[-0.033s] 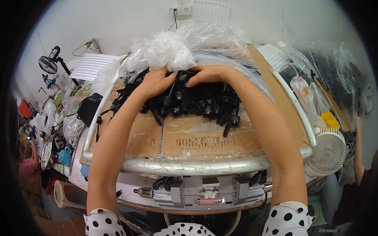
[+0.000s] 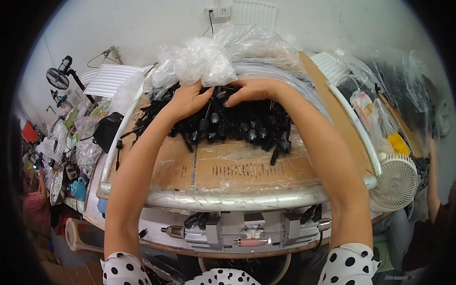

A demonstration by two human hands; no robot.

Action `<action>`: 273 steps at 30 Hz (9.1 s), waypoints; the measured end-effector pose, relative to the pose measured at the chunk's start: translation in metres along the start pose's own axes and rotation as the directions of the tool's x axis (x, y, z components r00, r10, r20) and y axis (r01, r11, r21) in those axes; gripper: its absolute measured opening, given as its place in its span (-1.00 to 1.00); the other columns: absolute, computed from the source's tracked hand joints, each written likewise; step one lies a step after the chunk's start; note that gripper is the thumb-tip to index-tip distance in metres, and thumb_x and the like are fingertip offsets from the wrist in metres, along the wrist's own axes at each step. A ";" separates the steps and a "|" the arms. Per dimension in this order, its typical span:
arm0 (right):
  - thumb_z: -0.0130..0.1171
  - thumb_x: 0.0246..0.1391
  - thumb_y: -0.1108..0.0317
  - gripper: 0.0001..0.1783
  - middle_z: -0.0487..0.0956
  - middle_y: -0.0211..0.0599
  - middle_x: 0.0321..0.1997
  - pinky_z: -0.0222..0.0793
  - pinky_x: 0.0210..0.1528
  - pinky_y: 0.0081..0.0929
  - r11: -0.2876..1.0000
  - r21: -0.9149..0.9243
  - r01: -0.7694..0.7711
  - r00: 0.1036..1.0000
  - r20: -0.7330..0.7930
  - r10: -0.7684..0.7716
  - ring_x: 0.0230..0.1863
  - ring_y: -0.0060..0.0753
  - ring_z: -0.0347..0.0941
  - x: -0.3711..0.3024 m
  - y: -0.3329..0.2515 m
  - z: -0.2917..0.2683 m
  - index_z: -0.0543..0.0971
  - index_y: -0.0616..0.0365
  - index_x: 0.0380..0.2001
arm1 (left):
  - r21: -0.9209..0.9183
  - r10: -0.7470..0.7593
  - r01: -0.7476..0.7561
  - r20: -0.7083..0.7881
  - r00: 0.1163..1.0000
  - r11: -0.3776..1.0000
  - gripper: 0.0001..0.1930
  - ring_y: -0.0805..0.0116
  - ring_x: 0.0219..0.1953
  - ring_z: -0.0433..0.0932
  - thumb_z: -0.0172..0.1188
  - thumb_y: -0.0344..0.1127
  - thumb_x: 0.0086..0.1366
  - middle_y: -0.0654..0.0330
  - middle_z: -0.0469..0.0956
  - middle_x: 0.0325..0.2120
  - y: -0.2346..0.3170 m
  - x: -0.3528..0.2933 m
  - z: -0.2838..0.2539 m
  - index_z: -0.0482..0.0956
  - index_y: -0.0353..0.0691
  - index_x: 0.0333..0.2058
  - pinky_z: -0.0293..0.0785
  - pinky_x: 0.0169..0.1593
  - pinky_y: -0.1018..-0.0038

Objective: The person picks up mascara wands and caps, positions them into a benchtop machine to press them together, and places the assembled parts into a basket.

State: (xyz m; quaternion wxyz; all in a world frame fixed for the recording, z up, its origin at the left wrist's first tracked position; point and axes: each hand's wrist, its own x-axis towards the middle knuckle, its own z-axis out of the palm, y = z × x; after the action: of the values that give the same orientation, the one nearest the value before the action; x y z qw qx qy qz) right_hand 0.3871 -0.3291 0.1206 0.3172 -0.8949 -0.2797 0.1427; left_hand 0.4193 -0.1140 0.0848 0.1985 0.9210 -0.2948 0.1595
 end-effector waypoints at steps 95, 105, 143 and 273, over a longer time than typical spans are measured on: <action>0.15 0.03 0.31 -0.73 0.57 -0.28 -0.34 0.42 -0.29 -0.57 0.753 0.552 0.358 0.745 -0.655 0.125 -0.32 -0.51 0.48 -0.179 -0.088 0.134 0.58 0.24 -0.23 | -0.993 -0.451 0.116 0.089 0.888 0.032 -0.76 0.35 -0.31 0.56 0.01 -0.49 0.27 0.08 0.49 -0.29 0.137 -0.312 -0.016 0.37 -0.36 -0.08 0.57 -0.29 0.47; 0.26 -0.29 0.43 -0.73 0.50 -0.27 -0.35 0.38 -0.13 -0.33 0.777 -0.563 0.281 0.778 -0.341 -0.528 -0.14 -0.23 0.46 -0.221 -0.060 0.257 0.53 0.22 -0.39 | -0.967 -0.432 0.193 0.246 0.868 -0.164 -0.83 0.30 -0.35 0.59 0.11 -0.48 0.25 0.09 0.50 -0.28 0.167 -0.365 0.036 0.44 -0.36 -0.19 0.58 -0.45 0.53; 0.02 -0.06 0.54 -0.80 0.53 -0.23 -0.36 0.42 -0.30 -0.38 0.894 -0.422 0.151 0.584 -0.691 -0.426 -0.39 -0.21 0.48 -0.121 -0.078 0.132 0.54 0.19 -0.32 | -0.600 -0.035 -0.049 -0.128 0.991 0.798 -0.67 -0.09 -0.15 0.48 0.21 -0.58 0.02 -0.11 0.36 -0.04 0.192 -0.315 0.067 0.44 -0.48 -0.18 0.50 -0.17 0.32; 0.28 -0.29 0.42 -0.74 0.58 -0.36 -0.25 0.30 -0.07 -0.35 0.870 -0.460 0.175 0.819 -0.422 -0.388 -0.03 -0.28 0.45 -0.212 -0.063 0.261 0.57 0.12 -0.38 | -0.561 0.365 -0.693 -0.592 0.718 0.453 -0.73 0.29 -0.37 0.42 0.08 -0.30 0.22 -0.05 0.36 -0.25 0.189 -0.313 -0.145 0.34 -0.34 -0.19 0.40 -0.37 0.48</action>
State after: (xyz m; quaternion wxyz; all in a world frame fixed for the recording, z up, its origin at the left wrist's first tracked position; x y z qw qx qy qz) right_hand 0.0779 -0.2863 -0.0197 0.2065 -0.8933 -0.3427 -0.2048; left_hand 0.0362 -0.0387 0.1336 0.5535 0.5558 -0.5651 0.2555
